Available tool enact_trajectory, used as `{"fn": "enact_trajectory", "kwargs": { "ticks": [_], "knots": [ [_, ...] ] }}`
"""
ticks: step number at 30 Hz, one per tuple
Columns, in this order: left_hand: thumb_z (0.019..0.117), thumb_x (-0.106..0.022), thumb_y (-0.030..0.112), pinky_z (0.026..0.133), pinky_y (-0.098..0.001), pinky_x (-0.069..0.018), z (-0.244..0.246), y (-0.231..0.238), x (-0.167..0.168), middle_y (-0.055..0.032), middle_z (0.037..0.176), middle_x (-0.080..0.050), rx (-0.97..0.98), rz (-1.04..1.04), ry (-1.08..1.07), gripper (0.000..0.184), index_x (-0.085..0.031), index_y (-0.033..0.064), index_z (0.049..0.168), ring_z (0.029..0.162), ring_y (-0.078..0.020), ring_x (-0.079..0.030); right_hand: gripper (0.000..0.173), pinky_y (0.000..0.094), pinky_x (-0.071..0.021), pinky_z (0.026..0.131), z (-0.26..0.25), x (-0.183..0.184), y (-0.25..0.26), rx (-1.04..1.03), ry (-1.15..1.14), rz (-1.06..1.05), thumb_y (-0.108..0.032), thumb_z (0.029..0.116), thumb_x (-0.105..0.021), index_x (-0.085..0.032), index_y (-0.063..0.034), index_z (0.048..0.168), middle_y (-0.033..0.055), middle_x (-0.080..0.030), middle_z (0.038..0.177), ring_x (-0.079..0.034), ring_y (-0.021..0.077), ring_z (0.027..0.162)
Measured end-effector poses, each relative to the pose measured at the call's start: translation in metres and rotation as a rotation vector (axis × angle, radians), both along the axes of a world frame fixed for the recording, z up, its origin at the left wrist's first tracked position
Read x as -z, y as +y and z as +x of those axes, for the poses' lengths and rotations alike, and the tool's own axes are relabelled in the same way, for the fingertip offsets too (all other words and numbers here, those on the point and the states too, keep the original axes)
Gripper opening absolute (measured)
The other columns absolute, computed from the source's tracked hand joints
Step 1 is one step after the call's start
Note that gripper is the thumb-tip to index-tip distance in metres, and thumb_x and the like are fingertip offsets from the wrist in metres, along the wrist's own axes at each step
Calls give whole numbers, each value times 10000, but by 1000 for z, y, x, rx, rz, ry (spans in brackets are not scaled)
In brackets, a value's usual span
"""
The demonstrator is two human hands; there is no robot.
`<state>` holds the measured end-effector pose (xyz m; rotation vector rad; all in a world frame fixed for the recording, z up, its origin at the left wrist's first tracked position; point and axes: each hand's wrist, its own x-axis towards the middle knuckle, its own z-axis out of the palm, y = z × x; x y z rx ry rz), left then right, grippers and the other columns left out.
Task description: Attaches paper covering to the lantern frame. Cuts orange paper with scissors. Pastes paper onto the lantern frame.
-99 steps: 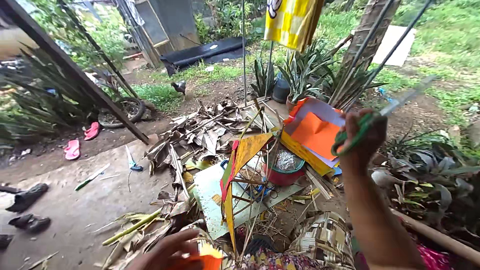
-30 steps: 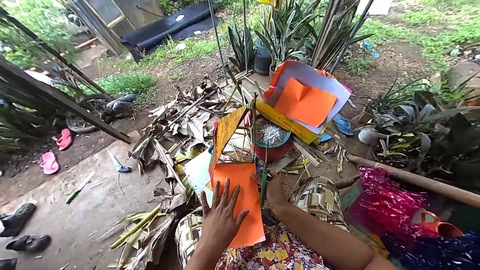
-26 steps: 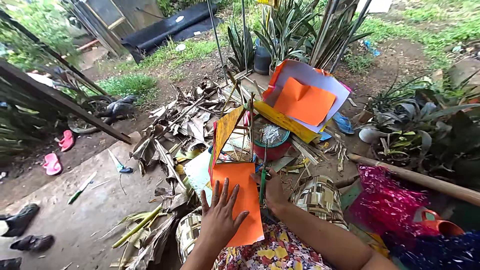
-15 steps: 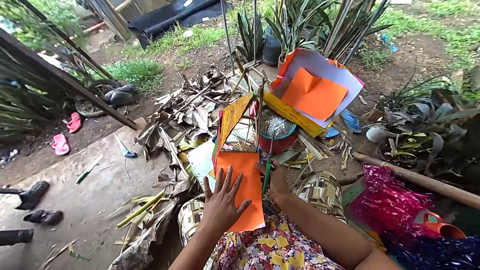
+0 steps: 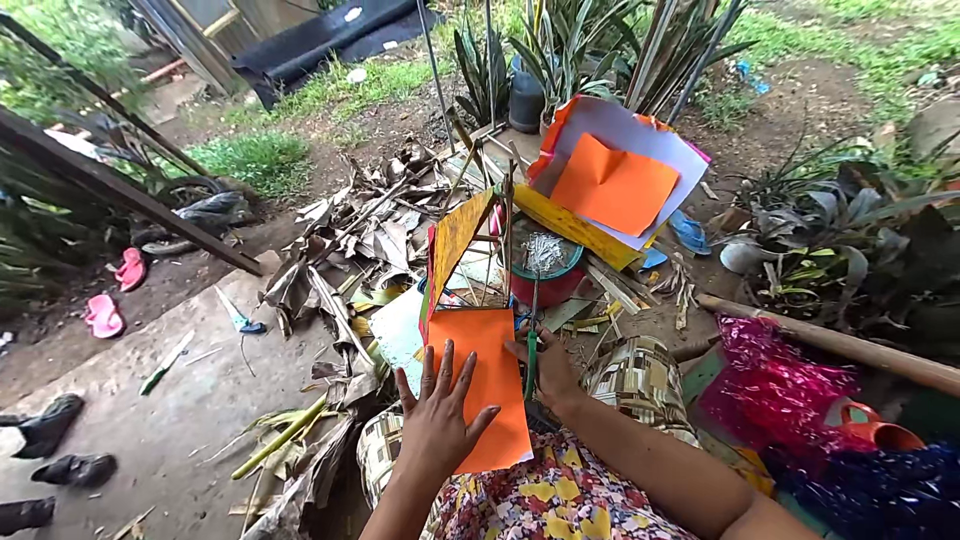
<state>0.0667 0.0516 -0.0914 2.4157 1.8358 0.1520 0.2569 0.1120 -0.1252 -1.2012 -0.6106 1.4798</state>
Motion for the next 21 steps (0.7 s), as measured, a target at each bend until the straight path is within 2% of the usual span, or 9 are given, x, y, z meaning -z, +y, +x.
{"fn": "enact_trajectory", "kwargs": {
  "ticks": [4, 9, 13, 17, 21],
  "knots": [
    [925, -372, 767, 1148, -771, -35, 0, 1, 1, -106, 1682, -261, -12, -14, -32, 818, -413, 280, 1580, 1547, -402, -207, 360, 251, -573, 668, -1, -2, -1, 1, -11, -23, 30, 877, -752, -549, 43, 1175, 105, -682, 914, -671, 113, 749],
    [929, -383, 766, 1159, -757, -33, 0, 0, 1, -112, 1684, -253, -17, -32, -48, 820, -398, 277, 1587, 1553, -385, -197, 335, 264, -581, 645, 0, -2, -1, 4, 2, -28, 34, 884, -743, -557, 45, 1163, 114, -688, 908, -675, 124, 732],
    [924, -422, 756, 1167, -750, -27, 1, -1, 1, -148, 1678, -251, -40, -38, -85, 839, -390, 249, 1592, 1553, -381, -202, 327, 245, -580, 655, -1, -3, 1, 5, -9, -11, 38, 887, -737, -557, 41, 1160, 101, -687, 908, -675, 109, 739],
    [933, -448, 726, 1175, -740, -26, 3, -6, 1, -133, 1683, -247, -68, -42, -88, 846, -382, 204, 1596, 1556, -365, -202, 318, 240, -576, 660, -2, -5, 2, -2, -21, -9, 41, 891, -731, -560, 36, 1159, 94, -692, 905, -675, 101, 741],
    [931, -472, 721, 1174, -741, -21, 5, -7, -5, -136, 1682, -246, -85, -67, -122, 866, -371, 179, 1599, 1557, -367, -195, 326, 226, -563, 622, -2, -6, 2, 8, -53, -13, 39, 890, -730, -562, 38, 1168, 85, -685, 896, -657, 87, 703]
  ]
}}
